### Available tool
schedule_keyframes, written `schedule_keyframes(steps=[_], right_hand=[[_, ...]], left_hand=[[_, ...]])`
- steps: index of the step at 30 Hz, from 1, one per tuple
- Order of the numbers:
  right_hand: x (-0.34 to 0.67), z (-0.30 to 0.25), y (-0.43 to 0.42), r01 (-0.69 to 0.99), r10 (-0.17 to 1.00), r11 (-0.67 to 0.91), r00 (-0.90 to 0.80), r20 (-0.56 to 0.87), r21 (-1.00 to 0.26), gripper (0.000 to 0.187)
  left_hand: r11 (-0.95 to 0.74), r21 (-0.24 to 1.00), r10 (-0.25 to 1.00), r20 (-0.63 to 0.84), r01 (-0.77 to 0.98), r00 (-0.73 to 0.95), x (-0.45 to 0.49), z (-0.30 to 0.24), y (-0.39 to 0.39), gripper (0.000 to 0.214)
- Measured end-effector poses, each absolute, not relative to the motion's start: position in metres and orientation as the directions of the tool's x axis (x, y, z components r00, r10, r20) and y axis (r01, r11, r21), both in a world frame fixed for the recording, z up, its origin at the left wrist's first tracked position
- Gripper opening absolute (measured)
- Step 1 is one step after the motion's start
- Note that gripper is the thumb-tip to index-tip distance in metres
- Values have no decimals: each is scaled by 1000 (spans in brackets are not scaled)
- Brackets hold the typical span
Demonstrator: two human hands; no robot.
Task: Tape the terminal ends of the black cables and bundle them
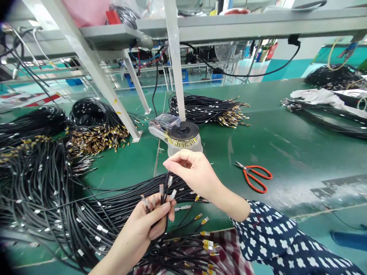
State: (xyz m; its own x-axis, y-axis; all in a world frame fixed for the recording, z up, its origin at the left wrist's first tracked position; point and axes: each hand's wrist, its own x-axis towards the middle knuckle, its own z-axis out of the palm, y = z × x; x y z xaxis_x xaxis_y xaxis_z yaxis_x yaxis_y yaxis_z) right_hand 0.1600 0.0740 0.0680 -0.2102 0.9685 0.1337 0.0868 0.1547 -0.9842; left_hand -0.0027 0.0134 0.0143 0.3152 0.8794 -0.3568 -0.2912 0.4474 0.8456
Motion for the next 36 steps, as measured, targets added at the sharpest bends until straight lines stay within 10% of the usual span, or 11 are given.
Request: schedule_keyframes(steps=[9,17,36], right_hand=[[139,63,81,139,866,124,-498,39,-982,29],[205,35,137,377,927,207,220,304,-903,30],[201,26,143,393,919,197,246,309,-898,22]], left_hand=[[462,863,845,-358,-204,398,4,10,15,26],[333,839,941,-321,-430,103,-17,20,16,27],[371,835,928,-348,-407,133,-10,19,13,25]])
